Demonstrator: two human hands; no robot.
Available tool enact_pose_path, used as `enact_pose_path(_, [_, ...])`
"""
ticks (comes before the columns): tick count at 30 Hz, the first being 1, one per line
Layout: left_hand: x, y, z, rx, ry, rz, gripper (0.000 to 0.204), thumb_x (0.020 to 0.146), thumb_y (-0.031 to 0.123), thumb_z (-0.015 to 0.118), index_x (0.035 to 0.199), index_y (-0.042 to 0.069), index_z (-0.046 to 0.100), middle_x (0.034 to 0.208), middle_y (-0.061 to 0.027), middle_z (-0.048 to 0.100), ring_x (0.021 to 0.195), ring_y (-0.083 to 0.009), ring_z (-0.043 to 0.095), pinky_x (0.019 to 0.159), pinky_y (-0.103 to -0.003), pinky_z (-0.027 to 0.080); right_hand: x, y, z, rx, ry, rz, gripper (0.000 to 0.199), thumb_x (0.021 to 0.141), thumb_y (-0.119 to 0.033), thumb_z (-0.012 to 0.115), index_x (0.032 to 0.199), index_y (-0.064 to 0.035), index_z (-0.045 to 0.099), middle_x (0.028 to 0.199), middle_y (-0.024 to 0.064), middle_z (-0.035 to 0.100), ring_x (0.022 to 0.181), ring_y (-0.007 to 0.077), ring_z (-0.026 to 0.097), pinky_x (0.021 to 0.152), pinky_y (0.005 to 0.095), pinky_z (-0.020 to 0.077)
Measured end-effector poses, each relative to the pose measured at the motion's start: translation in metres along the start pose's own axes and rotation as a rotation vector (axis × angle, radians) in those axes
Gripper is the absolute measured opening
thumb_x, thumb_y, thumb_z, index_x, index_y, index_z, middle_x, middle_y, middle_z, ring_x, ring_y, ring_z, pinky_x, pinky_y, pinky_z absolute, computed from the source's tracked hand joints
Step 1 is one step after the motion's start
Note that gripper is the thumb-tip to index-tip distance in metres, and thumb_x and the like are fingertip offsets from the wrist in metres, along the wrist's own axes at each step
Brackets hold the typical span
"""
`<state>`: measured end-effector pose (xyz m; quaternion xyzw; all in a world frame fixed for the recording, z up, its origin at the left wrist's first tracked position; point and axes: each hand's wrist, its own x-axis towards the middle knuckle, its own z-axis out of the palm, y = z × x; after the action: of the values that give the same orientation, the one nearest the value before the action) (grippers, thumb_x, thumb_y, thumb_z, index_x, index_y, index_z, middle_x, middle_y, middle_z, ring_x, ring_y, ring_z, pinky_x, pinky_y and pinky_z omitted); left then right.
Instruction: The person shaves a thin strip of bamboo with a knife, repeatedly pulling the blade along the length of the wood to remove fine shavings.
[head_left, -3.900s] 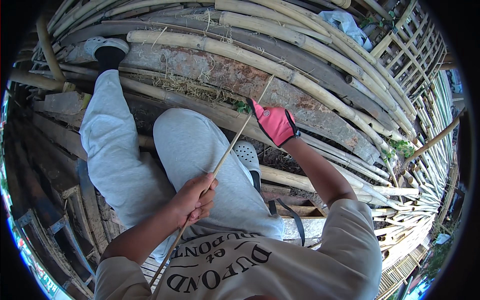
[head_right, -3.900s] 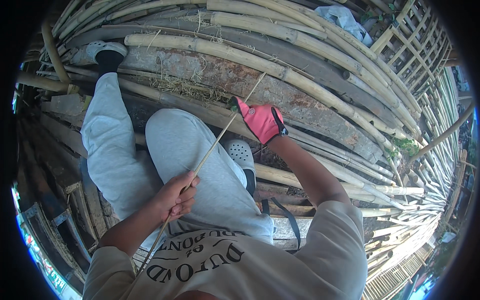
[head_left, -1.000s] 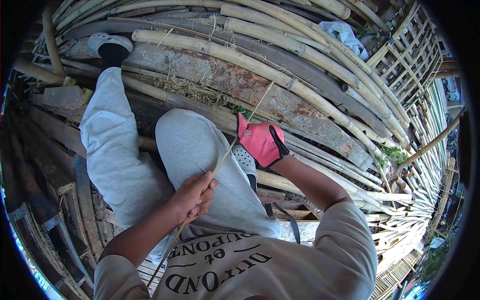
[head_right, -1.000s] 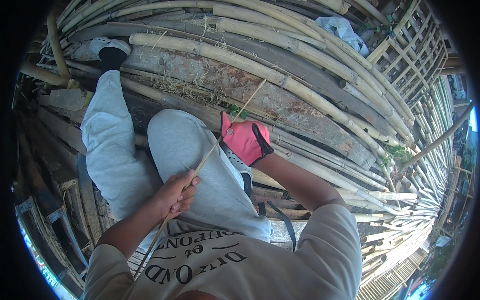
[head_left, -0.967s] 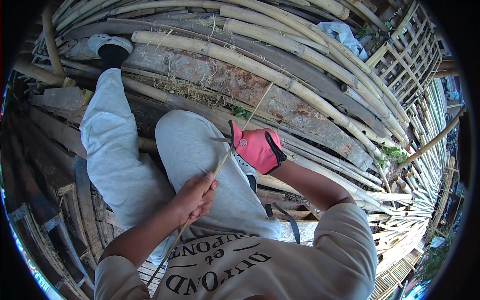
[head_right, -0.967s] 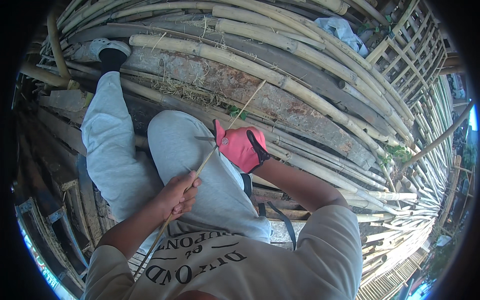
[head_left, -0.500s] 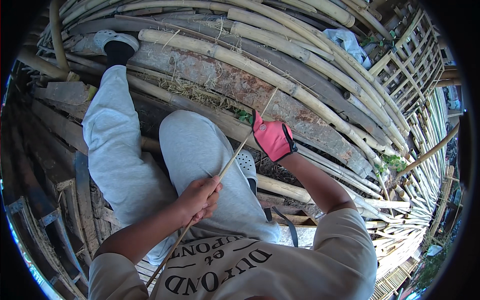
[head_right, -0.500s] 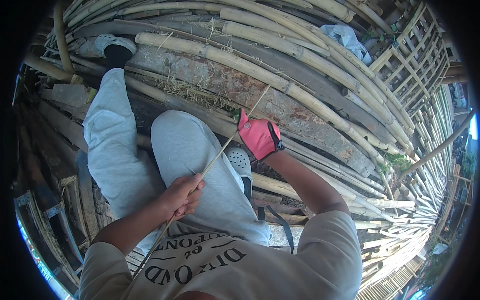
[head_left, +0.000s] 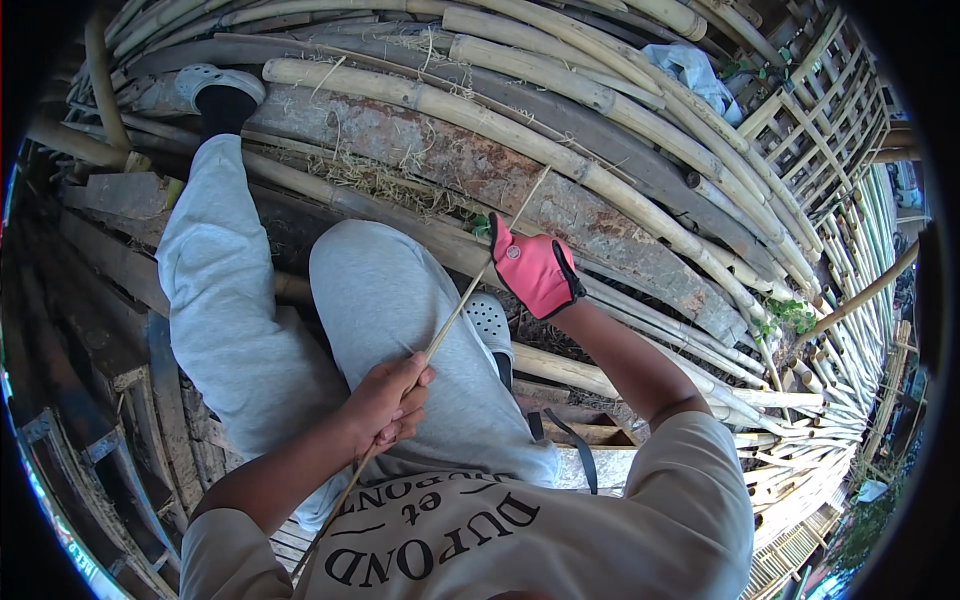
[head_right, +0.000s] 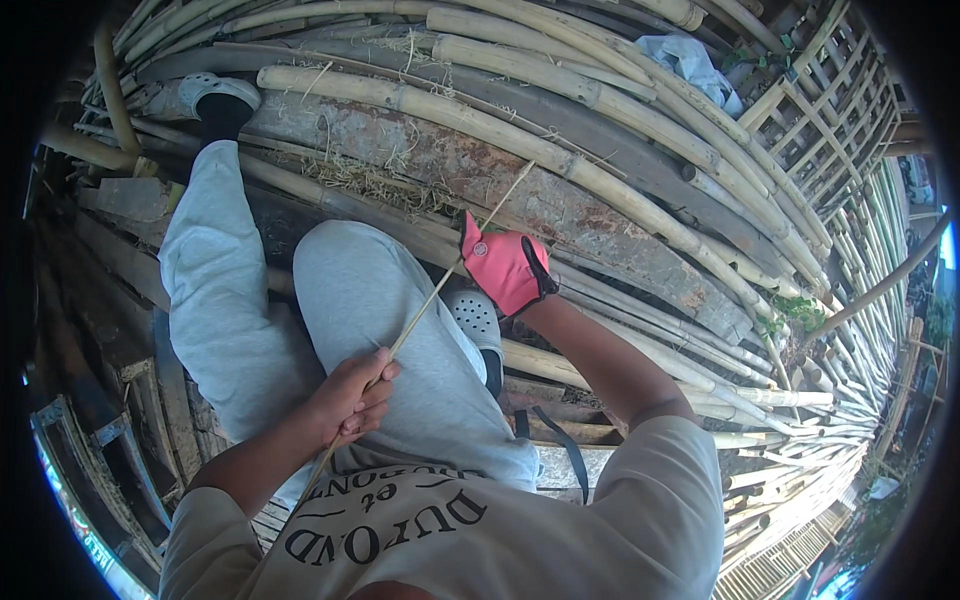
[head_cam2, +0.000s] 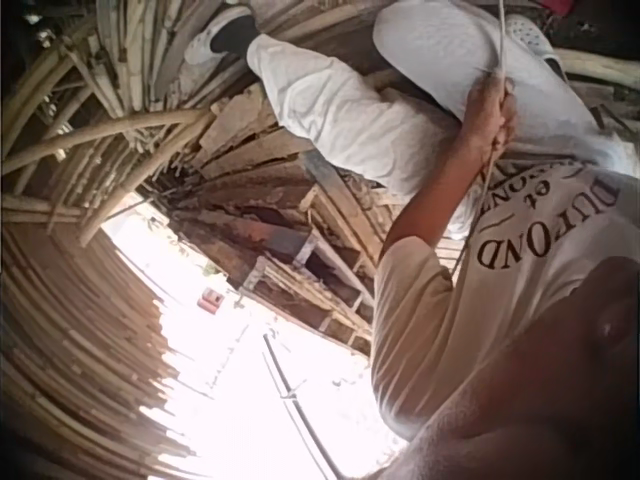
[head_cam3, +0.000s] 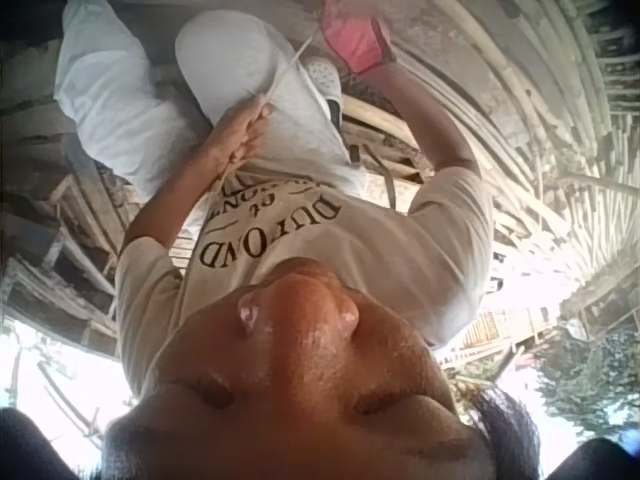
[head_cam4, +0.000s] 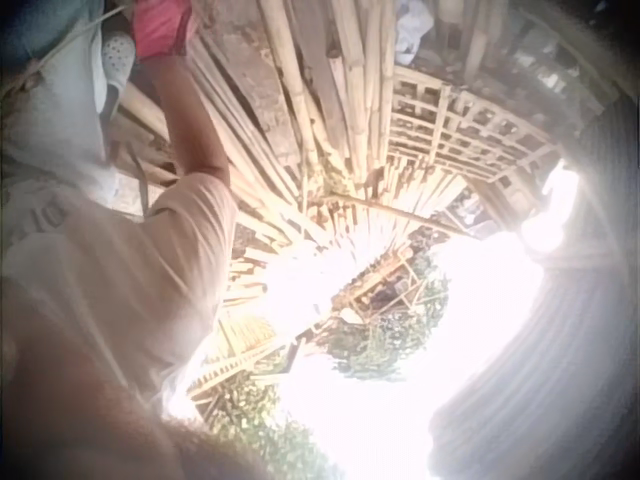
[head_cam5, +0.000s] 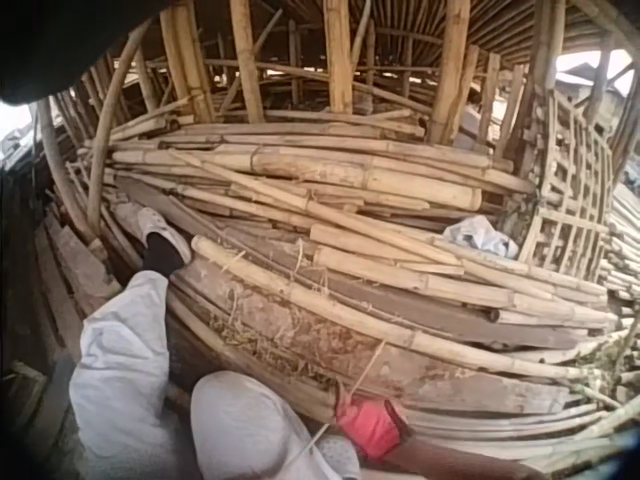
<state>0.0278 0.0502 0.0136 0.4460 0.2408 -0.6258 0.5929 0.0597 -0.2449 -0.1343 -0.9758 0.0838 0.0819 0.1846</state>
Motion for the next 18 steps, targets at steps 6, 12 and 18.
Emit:
enact_pose_path(6, [0.001, 0.002, 0.001, -0.024, 0.006, -0.026, 0.037, 0.112, 0.045, 0.038, 0.096, 0.013, 0.047, 0.053, 0.006, 0.032, 0.033, -0.0061, 0.027, 0.031, -0.022, 0.024, 0.028, 0.032, 0.002, 0.055, 0.157, 0.228, 0.072, 0.107, -0.051, 0.032, 0.068, -0.0048, 0.072, 0.068, 0.0231, 0.066, 0.069, 0.0444, 0.068, 0.066, 0.053, 0.0553])
enact_pose_path(12, [0.001, 0.003, 0.001, -0.015, 0.007, -0.021, 0.038, 0.113, 0.045, 0.036, 0.095, 0.013, 0.046, 0.053, 0.0059, 0.032, 0.034, -0.0059, 0.027, 0.031, -0.023, 0.025, 0.038, 0.051, 0.013, 0.156, 0.272, 0.269, 0.069, 0.108, -0.05, 0.032, 0.075, -0.0058, 0.075, 0.073, 0.0241, 0.067, 0.074, 0.0469, 0.067, 0.069, 0.0542, 0.0544])
enact_pose_path(18, [0.001, 0.002, 0.002, 0.026, 0.012, -0.014, 0.037, 0.113, 0.044, 0.036, 0.095, 0.013, 0.046, 0.053, 0.0059, 0.032, 0.034, -0.0058, 0.028, 0.031, -0.023, 0.025, 0.046, 0.072, 0.006, 0.064, 0.154, 0.261, 0.074, 0.107, -0.054, 0.03, 0.076, -0.0041, 0.075, 0.077, 0.0262, 0.067, 0.079, 0.0463, 0.068, 0.075, 0.0516, 0.055])
